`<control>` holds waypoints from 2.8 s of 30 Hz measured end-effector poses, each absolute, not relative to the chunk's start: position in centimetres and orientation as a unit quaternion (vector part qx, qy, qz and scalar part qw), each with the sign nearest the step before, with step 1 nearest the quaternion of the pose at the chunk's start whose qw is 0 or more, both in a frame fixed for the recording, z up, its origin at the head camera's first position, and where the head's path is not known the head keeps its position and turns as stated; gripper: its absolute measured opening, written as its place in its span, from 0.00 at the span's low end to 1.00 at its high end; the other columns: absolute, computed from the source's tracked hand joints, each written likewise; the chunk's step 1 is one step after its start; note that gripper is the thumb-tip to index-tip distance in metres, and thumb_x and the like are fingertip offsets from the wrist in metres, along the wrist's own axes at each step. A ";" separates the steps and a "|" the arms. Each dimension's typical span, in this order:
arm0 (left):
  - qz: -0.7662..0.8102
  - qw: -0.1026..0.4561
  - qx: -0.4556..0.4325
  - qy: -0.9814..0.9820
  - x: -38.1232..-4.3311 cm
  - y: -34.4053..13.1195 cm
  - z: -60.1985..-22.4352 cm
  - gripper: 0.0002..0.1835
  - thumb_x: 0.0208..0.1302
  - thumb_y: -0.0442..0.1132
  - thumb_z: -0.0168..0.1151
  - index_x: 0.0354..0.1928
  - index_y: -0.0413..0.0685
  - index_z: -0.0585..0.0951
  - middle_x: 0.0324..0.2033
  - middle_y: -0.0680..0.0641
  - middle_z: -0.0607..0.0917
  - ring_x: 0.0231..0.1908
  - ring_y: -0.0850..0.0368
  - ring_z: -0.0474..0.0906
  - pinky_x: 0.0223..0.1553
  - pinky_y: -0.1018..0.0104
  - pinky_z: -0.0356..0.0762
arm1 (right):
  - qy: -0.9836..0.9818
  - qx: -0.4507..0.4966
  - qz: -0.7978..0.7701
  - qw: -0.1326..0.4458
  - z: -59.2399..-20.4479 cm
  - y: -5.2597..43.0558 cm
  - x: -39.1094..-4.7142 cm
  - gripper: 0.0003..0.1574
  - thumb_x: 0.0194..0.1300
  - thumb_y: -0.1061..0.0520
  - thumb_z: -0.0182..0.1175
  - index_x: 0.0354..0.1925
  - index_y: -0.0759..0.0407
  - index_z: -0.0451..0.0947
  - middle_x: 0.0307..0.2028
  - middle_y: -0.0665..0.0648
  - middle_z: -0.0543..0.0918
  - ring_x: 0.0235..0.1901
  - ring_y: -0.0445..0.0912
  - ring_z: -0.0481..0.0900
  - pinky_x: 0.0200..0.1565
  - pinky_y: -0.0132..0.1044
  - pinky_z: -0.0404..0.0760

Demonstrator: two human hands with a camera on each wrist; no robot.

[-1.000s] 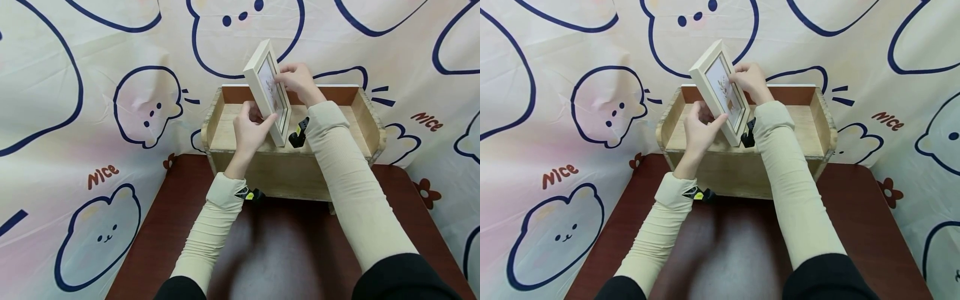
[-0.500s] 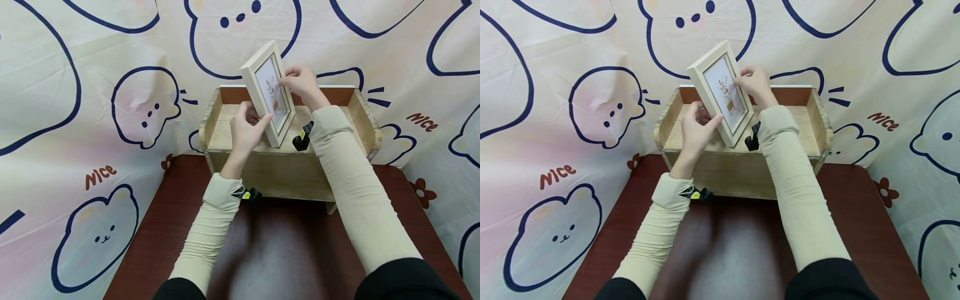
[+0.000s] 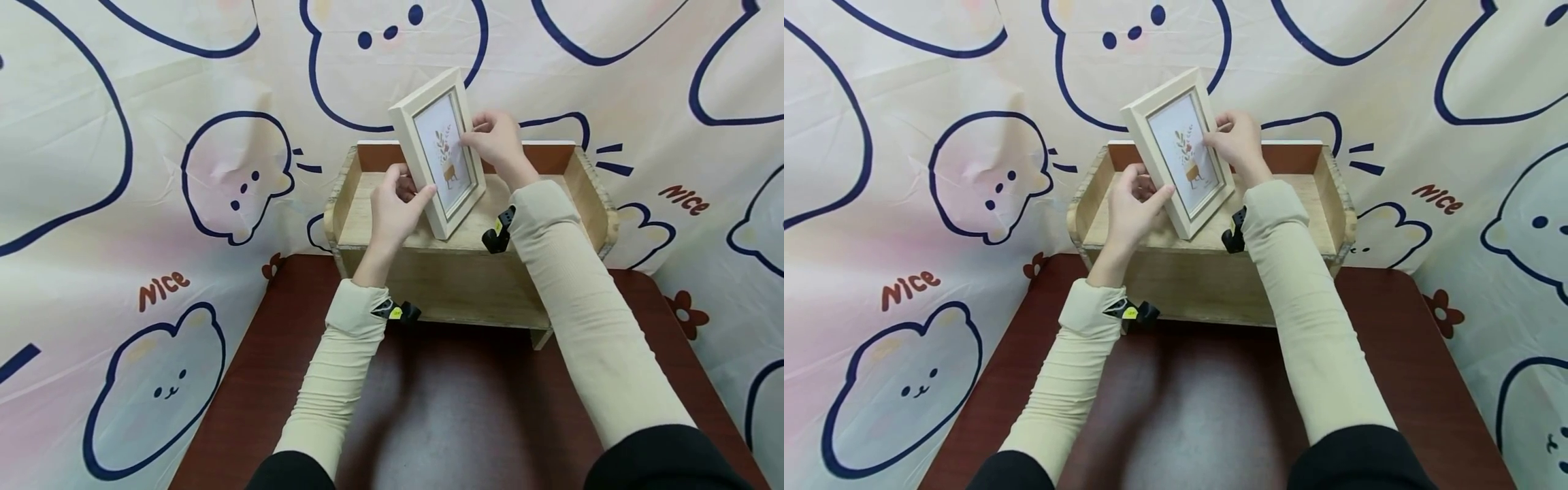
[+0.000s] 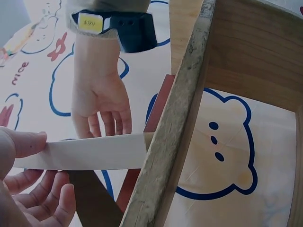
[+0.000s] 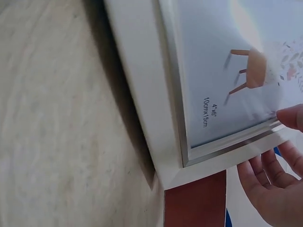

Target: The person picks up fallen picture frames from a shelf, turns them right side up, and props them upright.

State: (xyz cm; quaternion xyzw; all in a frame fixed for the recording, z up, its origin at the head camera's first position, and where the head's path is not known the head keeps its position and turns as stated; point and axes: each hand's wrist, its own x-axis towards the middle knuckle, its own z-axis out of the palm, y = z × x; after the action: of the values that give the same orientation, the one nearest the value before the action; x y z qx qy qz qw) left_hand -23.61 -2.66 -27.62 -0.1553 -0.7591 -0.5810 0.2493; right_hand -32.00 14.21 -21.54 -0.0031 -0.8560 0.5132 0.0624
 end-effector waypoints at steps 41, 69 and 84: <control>-0.563 0.212 -0.171 -0.780 -24.8 -3.9 -26.8 0.15 0.55 0.32 0.64 0.44 0.33 0.76 0.26 0.43 0.77 0.27 0.57 0.71 0.29 0.74 0.69 | -0.805 -0.017 0.591 -0.044 -22.2 16.6 -31.1 0.34 0.63 0.48 0.57 0.62 0.62 0.65 0.61 0.58 0.67 0.59 0.46 0.65 0.59 0.39 0.65; -0.556 0.218 -0.149 -0.788 -26.8 -5.0 -26.5 0.17 0.57 0.31 0.62 0.49 0.34 0.77 0.34 0.37 0.83 0.33 0.49 0.79 0.37 0.70 0.76 | -0.794 -0.035 0.606 -0.043 -22.5 18.4 -29.2 0.35 0.58 0.47 0.63 0.58 0.64 0.69 0.47 0.56 0.77 0.38 0.43 0.76 0.53 0.40 0.72; -0.601 0.193 -0.146 -0.762 -27.3 -4.6 -26.7 0.15 0.60 0.30 0.59 0.49 0.34 0.76 0.35 0.37 0.81 0.31 0.54 0.76 0.30 0.68 0.78 | -0.771 -0.022 0.636 -0.027 -23.0 19.7 -27.4 0.32 0.59 0.54 0.63 0.57 0.69 0.68 0.34 0.51 0.78 0.29 0.40 0.78 0.39 0.31 0.79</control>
State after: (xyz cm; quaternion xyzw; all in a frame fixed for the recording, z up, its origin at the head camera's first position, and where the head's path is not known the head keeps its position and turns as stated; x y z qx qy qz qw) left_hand -27.25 -4.55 -26.67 -0.1458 -0.7618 -0.6011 0.1926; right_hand -27.38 19.72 -22.99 -0.0216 -0.7706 0.6364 -0.0274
